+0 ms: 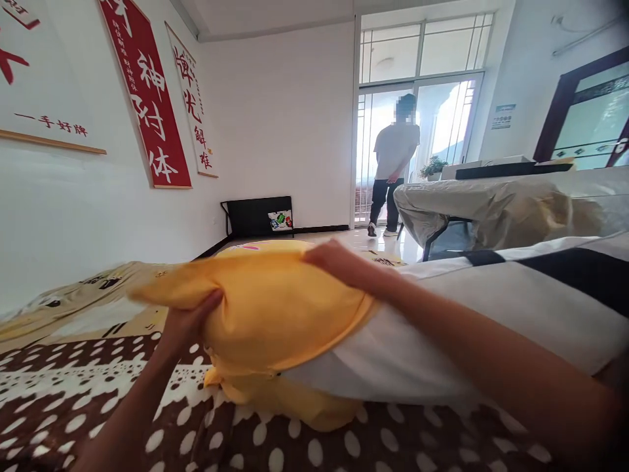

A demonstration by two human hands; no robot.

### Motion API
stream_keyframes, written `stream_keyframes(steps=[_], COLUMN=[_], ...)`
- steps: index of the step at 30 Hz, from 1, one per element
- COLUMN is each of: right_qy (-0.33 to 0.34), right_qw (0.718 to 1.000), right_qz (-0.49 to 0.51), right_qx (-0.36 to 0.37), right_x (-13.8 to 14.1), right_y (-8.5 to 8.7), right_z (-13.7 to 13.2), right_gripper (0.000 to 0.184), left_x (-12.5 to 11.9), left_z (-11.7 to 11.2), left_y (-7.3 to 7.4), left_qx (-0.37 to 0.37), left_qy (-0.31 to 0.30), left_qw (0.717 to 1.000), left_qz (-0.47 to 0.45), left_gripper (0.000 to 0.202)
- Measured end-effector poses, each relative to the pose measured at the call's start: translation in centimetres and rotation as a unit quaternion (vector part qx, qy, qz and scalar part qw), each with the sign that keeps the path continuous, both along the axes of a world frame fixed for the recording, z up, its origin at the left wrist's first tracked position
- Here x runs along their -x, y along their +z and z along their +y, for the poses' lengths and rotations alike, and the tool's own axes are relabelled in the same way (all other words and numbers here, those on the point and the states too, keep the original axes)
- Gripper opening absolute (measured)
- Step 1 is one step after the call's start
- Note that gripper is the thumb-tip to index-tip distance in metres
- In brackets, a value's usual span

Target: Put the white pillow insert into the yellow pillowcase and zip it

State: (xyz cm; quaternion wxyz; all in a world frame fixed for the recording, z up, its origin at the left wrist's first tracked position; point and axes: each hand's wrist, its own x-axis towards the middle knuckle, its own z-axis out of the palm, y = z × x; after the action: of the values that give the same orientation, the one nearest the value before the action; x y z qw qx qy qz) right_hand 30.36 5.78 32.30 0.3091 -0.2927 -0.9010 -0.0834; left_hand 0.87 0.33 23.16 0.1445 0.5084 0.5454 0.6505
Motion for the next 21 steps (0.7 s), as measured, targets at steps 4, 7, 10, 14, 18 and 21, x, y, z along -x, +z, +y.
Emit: stream_keyframes(steps=[4, 7, 10, 14, 18, 21], right_qy=[-0.057, -0.103, -0.135, -0.234, -0.214, -0.126], right_qw=[0.997, 0.993, 0.988, 0.972, 0.975, 0.989], right_qz=[0.057, 0.057, 0.067, 0.002, -0.053, 0.014], right_qx=[-0.015, -0.005, -0.027, -0.024, -0.028, -0.081], right_x=[-0.9, -2.0, -2.9, -3.0, -1.2, 1.7], right_y=[-0.4, -0.1, -0.1, 0.0, 0.7, 0.9], right_z=[0.3, 1.0, 2.0, 3.1, 1.9, -0.9], right_gripper=[0.042, 0.039, 0.039, 0.043, 0.031, 0.026], left_x=[-1.7, -0.9, 0.4, 0.5, -1.1, -2.2], left_z=[0.2, 0.2, 0.4, 0.9, 2.0, 2.9], left_y=[1.5, 1.7, 1.0, 0.1, -0.4, -0.7], left_qx=[-0.026, -0.06, -0.023, 0.017, -0.024, -0.067], left_qy=[0.005, -0.029, -0.092, -0.128, -0.022, 0.045], left_qw=[0.999, 0.998, 0.995, 0.988, 0.995, 0.997], left_qz=[-0.047, -0.008, 0.011, 0.085, 0.096, 0.008], left_gripper=[0.054, 0.047, 0.048, 0.051, 0.04, 0.04])
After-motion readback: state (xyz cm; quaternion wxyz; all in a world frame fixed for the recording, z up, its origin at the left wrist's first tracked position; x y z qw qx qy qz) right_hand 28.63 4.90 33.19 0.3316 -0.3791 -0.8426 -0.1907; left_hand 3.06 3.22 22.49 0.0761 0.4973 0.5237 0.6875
